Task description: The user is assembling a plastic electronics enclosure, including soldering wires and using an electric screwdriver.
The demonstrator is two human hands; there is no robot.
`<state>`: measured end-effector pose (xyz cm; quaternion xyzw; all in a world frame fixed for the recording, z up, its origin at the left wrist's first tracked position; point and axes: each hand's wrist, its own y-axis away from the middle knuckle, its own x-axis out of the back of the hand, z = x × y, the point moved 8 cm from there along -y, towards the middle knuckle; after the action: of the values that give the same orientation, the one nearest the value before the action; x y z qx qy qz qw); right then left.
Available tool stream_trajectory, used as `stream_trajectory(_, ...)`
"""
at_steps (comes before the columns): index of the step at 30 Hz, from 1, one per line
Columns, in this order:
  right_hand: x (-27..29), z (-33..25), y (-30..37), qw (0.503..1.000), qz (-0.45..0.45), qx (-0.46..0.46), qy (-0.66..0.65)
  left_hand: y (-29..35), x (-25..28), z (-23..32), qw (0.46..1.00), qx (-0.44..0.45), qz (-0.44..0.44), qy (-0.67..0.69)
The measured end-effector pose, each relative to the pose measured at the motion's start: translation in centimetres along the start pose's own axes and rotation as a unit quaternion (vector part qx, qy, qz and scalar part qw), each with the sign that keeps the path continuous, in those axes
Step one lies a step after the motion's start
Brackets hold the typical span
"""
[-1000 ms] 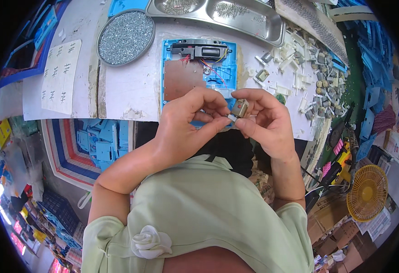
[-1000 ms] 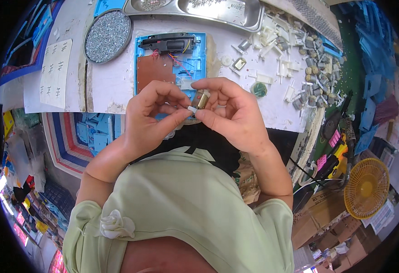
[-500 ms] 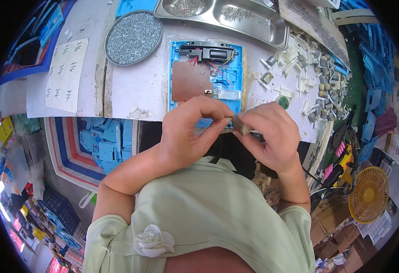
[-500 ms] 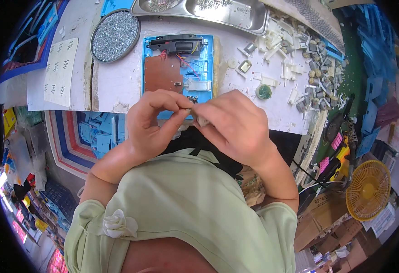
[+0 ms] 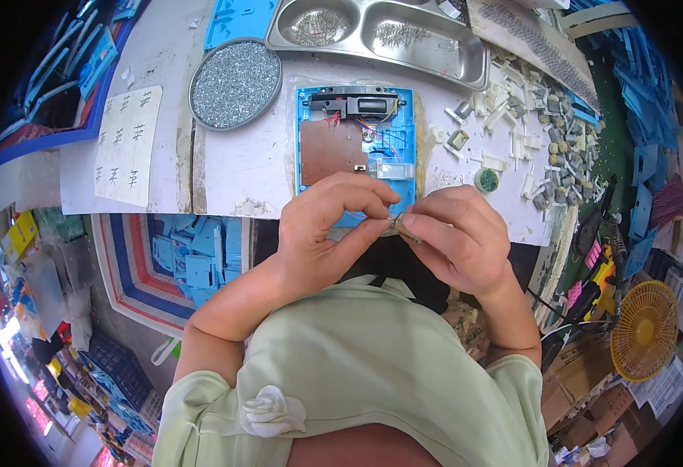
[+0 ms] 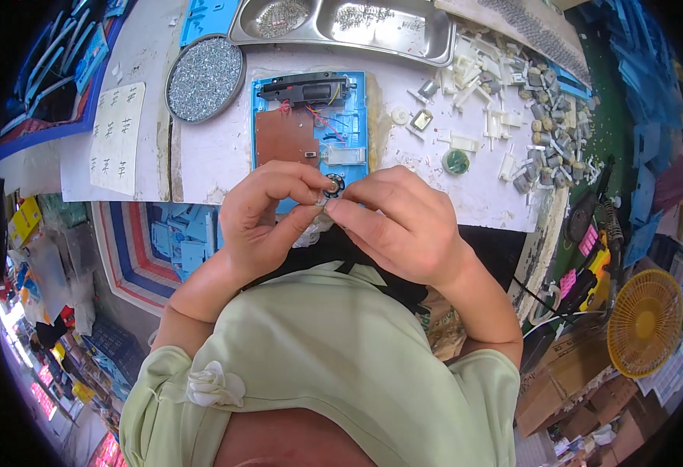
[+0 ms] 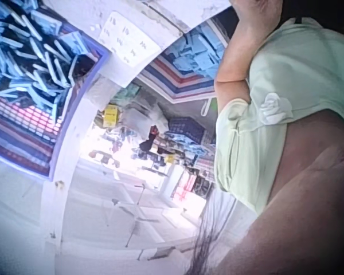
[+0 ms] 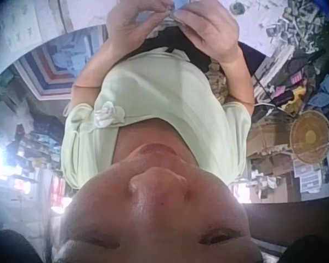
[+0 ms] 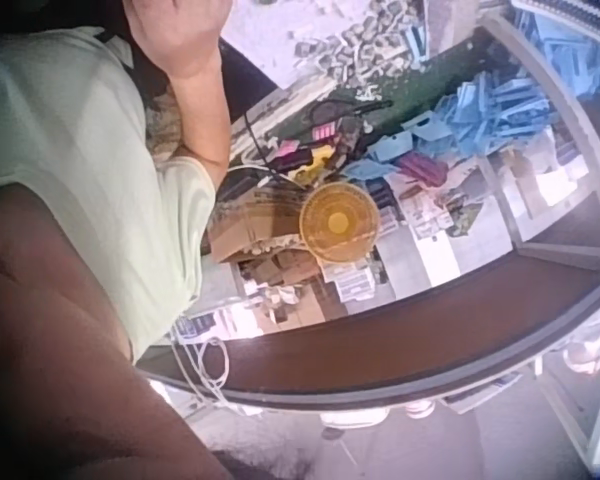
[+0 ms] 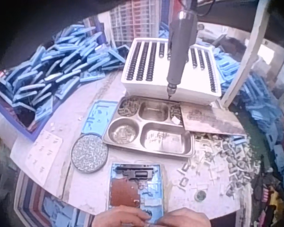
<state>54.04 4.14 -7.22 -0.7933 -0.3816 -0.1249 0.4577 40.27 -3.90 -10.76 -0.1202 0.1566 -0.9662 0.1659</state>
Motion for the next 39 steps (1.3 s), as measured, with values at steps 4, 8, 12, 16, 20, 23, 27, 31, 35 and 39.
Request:
stream_trajectory(4, -0.1, 0.1, 0.2, 1.0, -0.011, -0.006, 0.008, -0.1, 0.0, 0.6, 0.999, -0.017, 0.013, -0.04)
stream_trajectory(8, -0.2, 0.4, 0.7, 0.999, -0.007, -0.029, 0.016, -0.1, 0.1, 0.7, 0.993, -0.055, 0.037, -0.095)
stream_trajectory(12, -0.1, 1.3, 1.1, 0.999, 0.005, -0.05, -0.01, -0.6, -0.1, 0.5, 0.995, -0.038, 0.02, -0.09)
stream_trajectory(16, 2.1, 2.9, 1.4, 0.996, 0.027, -0.079, -0.003, -1.5, 2.0, -0.5, 0.994, 0.036, 0.102, -0.025)
stream_trajectory(20, 5.0, 6.9, 4.5, 0.971, 0.059, -0.228, -0.028, -4.1, 0.2, -1.2, 0.946, -0.036, -0.074, -0.314)
stream_trajectory(23, 4.9, 9.1, 4.9, 0.933, 0.115, -0.331, -0.084, -3.7, -2.1, -1.2, 0.905, -0.107, -0.131, -0.391)
stream_trajectory(27, 2.1, 9.5, 3.3, 0.937, 0.068, -0.336, -0.074, -2.6, -0.5, -1.8, 0.922, -0.147, -0.173, -0.313)
stream_trajectory(31, -0.4, 8.8, 0.4, 0.976, -0.034, -0.202, 0.075, -3.0, 1.8, -1.5, 0.962, -0.074, -0.161, -0.209)
stream_trajectory(35, -1.6, 9.3, -0.5, 0.972, -0.064, -0.211, 0.081, -4.3, 2.4, -2.2, 0.965, -0.085, -0.019, -0.248)
stream_trajectory(39, -2.4, 9.3, -1.2, 0.972, -0.086, -0.197, 0.093, -4.4, 2.8, -1.8, 0.945, -0.122, 0.013, -0.302)
